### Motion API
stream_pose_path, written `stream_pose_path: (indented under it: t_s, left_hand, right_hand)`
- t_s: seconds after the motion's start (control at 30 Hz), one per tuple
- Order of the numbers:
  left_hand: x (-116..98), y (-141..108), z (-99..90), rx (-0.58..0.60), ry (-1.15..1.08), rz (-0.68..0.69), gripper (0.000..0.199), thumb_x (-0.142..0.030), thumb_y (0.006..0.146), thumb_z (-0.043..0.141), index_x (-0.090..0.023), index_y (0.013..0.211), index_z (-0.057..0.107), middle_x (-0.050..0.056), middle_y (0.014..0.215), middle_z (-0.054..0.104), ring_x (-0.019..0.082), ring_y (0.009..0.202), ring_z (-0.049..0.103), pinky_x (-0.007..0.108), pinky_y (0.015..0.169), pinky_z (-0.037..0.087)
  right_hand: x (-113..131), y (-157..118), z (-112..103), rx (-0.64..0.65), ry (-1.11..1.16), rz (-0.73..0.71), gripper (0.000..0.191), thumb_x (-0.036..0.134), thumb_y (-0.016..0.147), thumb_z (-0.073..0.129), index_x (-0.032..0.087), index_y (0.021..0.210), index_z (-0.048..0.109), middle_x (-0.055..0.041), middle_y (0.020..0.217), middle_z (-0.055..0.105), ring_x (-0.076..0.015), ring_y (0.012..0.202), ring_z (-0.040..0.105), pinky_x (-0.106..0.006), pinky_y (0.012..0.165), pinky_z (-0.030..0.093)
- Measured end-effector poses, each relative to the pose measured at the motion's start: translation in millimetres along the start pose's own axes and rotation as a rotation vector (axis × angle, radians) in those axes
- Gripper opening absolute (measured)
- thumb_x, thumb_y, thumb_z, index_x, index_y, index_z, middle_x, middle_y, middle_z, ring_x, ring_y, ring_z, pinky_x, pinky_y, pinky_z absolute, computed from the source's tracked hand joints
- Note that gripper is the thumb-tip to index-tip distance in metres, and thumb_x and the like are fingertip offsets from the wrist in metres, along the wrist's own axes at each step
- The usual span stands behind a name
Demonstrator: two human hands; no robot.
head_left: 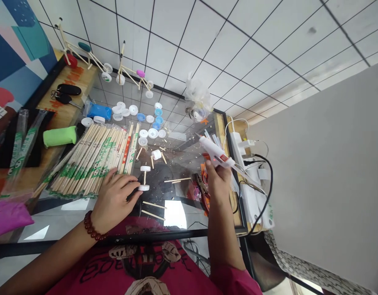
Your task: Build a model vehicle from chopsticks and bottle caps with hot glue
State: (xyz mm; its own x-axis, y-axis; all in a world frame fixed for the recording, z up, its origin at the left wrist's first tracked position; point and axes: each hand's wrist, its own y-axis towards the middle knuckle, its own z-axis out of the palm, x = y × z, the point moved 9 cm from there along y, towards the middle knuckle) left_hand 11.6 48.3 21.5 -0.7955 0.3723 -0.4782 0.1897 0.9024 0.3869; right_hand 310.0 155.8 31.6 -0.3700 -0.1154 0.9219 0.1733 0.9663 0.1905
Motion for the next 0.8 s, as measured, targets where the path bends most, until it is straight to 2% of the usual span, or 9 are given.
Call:
stream_pose_path:
  t_s: [0.13, 0.23, 0.33, 0.43, 0.67, 0.73, 0.8]
  left_hand:
    - [0, 0, 0.4, -0.008, 0.006, 0.019, 0.007, -0.02, 0.095, 0.066, -0.02, 0.092, 0.072, 0.006, 0.1, 0.076, 0.024, 0.094, 0.07, 0.056, 0.109, 0.043]
    - [0, -1, 0.2, -0.02, 0.011, 0.035, 0.005, -0.02, 0.094, 0.067, -0.019, 0.093, 0.071, 0.006, 0.1, 0.076, 0.024, 0.094, 0.07, 0.056, 0.108, 0.044]
    - [-1, -1, 0.8, -0.018, 0.019, 0.045, 0.004, -0.02, 0.094, 0.067, -0.02, 0.093, 0.071, 0.006, 0.1, 0.076, 0.024, 0.094, 0.071, 0.056, 0.108, 0.044]
    - [-1, -1, 0.7, -0.018, 0.021, 0.044, 0.004, -0.02, 0.094, 0.067, -0.021, 0.093, 0.071, 0.006, 0.1, 0.076, 0.024, 0.094, 0.071, 0.055, 0.109, 0.044]
    - [-2, 0, 0.2, -0.02, 0.018, 0.047, 0.003, -0.02, 0.093, 0.068, -0.021, 0.094, 0.071, 0.005, 0.1, 0.077, 0.024, 0.094, 0.071, 0.054, 0.108, 0.044]
    - [-2, 0, 0.0, -0.022, 0.012, 0.049, 0.003, -0.019, 0.093, 0.068, -0.021, 0.093, 0.071, 0.005, 0.1, 0.076, 0.024, 0.093, 0.071, 0.054, 0.108, 0.045]
    - [-2, 0, 0.3, -0.016, 0.005, 0.051, 0.003, -0.019, 0.093, 0.068, -0.02, 0.094, 0.071, 0.005, 0.099, 0.076, 0.023, 0.092, 0.071, 0.054, 0.107, 0.045]
  right_hand:
    - [-30, 39, 21, 0.0, -0.073, 0.022, 0.039, 0.044, 0.083, 0.068, 0.014, 0.11, 0.069, -0.0135, 0.108, 0.076, -0.0265, 0.099, 0.07, -0.046, 0.097, 0.053]
    - [-51, 49, 35, 0.004, -0.13, 0.028, 0.042, 0.044, 0.082, 0.065, 0.014, 0.111, 0.069, -0.014, 0.11, 0.076, -0.0282, 0.101, 0.071, -0.046, 0.099, 0.052]
    - [-60, 49, 40, -0.002, -0.208, 0.025, 0.042, 0.042, 0.081, 0.062, 0.014, 0.112, 0.068, -0.0155, 0.113, 0.076, -0.0305, 0.105, 0.07, -0.047, 0.1, 0.051]
    - [-62, 46, 38, -0.01, -0.282, 0.037, 0.042, 0.041, 0.082, 0.062, 0.014, 0.114, 0.066, -0.0176, 0.114, 0.076, -0.0318, 0.104, 0.07, -0.048, 0.097, 0.053]
    - [-54, 42, 32, 0.058, -0.426, -0.01, 0.049, 0.039, 0.081, 0.065, 0.014, 0.123, 0.062, -0.0182, 0.118, 0.072, -0.0319, 0.106, 0.067, -0.048, 0.097, 0.051]
    - [-50, 31, 24, 0.056, -0.491, -0.025, 0.048, 0.039, 0.082, 0.066, 0.014, 0.122, 0.062, -0.0168, 0.113, 0.072, -0.0304, 0.101, 0.066, -0.048, 0.094, 0.052]
    - [-35, 11, 12, 0.008, -0.551, -0.085, 0.049, 0.038, 0.084, 0.067, 0.015, 0.126, 0.06, -0.0162, 0.115, 0.071, -0.0298, 0.102, 0.064, -0.049, 0.093, 0.052]
